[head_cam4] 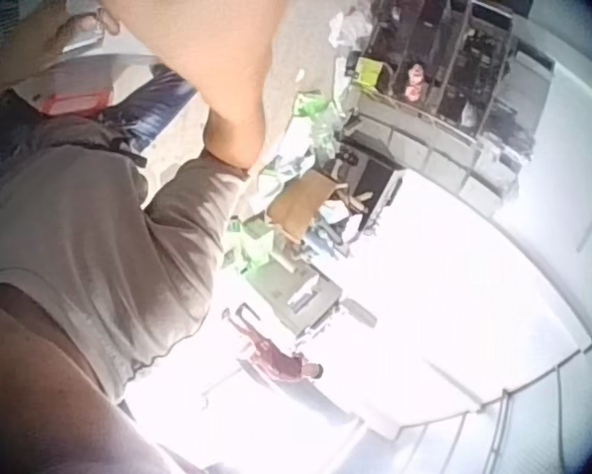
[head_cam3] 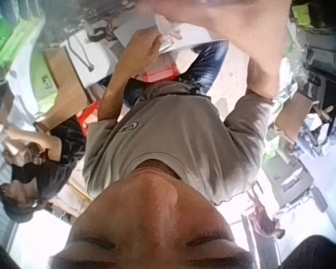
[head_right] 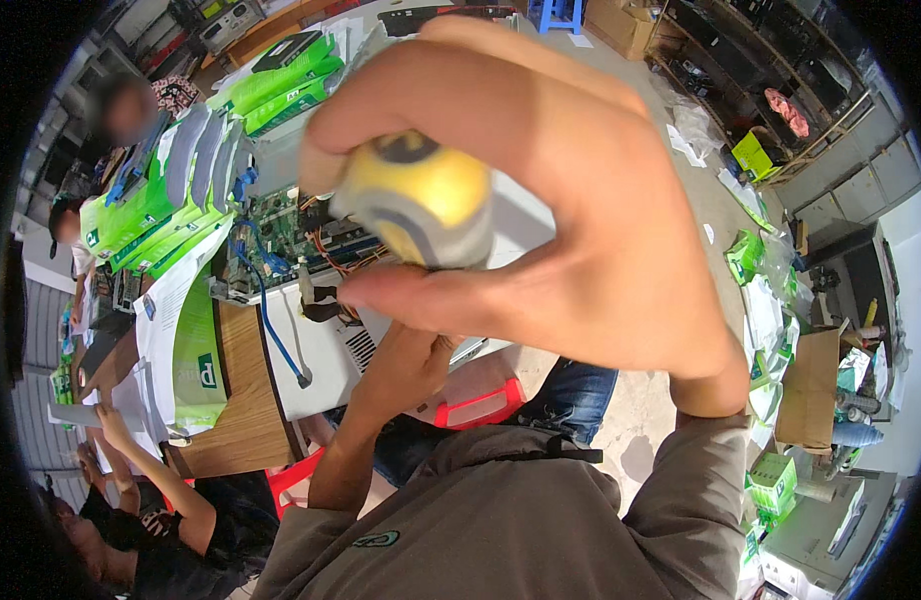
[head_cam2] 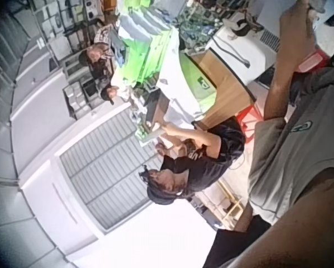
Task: The person uses a screwdriver to remove screws from a power supply unit on a table, lifts the metal cover, and handles the internal wiring.
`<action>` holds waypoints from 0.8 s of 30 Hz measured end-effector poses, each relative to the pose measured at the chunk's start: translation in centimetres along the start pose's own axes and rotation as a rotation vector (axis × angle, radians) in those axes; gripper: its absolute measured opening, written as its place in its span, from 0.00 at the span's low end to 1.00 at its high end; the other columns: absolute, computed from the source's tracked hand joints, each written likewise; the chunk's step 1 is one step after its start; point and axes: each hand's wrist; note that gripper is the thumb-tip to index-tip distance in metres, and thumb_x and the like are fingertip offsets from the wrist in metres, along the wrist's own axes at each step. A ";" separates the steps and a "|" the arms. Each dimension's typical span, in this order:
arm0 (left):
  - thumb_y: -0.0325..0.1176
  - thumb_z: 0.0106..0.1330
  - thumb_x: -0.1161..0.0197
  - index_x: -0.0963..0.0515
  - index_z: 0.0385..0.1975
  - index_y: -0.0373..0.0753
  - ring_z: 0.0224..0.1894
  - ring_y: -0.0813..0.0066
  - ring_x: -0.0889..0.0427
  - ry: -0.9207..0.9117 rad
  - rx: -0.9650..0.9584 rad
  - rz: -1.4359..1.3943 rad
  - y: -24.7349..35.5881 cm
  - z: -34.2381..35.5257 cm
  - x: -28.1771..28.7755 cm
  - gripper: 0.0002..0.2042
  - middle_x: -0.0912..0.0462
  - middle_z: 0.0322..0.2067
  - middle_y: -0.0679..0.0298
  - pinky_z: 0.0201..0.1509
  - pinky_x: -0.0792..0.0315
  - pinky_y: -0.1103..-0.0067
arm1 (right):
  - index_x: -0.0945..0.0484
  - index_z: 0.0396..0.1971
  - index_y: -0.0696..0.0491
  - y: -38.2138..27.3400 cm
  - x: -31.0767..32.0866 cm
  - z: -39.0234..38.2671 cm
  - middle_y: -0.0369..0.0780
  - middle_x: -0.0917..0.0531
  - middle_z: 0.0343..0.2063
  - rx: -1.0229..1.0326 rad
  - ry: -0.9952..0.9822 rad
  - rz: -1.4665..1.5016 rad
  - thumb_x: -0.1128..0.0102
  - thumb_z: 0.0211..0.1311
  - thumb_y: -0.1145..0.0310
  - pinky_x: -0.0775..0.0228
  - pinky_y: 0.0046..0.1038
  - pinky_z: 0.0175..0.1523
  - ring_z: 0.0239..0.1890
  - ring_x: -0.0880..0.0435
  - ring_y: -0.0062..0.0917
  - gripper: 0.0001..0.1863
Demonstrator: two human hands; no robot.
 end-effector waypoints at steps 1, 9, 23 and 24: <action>0.32 0.63 0.35 0.26 0.48 0.29 0.43 0.43 0.18 0.000 0.005 0.004 -0.2 0.0 0.0 0.17 0.19 0.37 0.45 0.48 0.24 0.61 | 0.21 0.44 0.63 0.0 0.0 -0.3 0.45 0.16 0.38 0.013 0.022 -0.064 0.15 0.31 0.75 0.31 0.25 0.40 0.37 0.22 0.24 0.34; 0.51 0.49 0.23 0.29 0.62 0.33 0.71 0.34 0.47 0.049 -0.012 0.441 0.4 -0.7 -0.3 0.43 0.43 0.66 0.35 0.72 0.53 0.45 | 0.25 0.48 0.65 1.0 0.7 -1.3 0.51 0.18 0.39 0.127 0.027 -0.016 0.24 0.50 0.58 0.25 0.30 0.42 0.38 0.19 0.32 0.32; 0.44 0.44 0.24 0.13 0.46 0.50 0.64 0.42 0.37 0.069 0.112 0.274 0.3 0.1 0.2 0.25 0.36 0.62 0.42 0.69 0.44 0.54 | 0.26 0.50 0.65 1.9 -1.0 -1.1 0.50 0.16 0.34 0.112 0.145 -0.009 0.18 0.43 0.69 0.25 0.26 0.29 0.26 0.19 0.28 0.34; 0.44 0.44 0.24 0.13 0.47 0.51 0.64 0.41 0.37 0.096 0.062 0.339 0.9 0.3 0.6 0.25 0.36 0.63 0.42 0.69 0.44 0.54 | 0.26 0.49 0.65 2.1 -1.5 -1.2 0.49 0.16 0.34 0.173 0.173 -0.033 0.16 0.40 0.69 0.26 0.26 0.29 0.26 0.20 0.26 0.35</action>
Point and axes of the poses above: each hand's wrist, its own z-axis towards the middle knuckle, its own x-axis out of the back of the hand, y = z × x
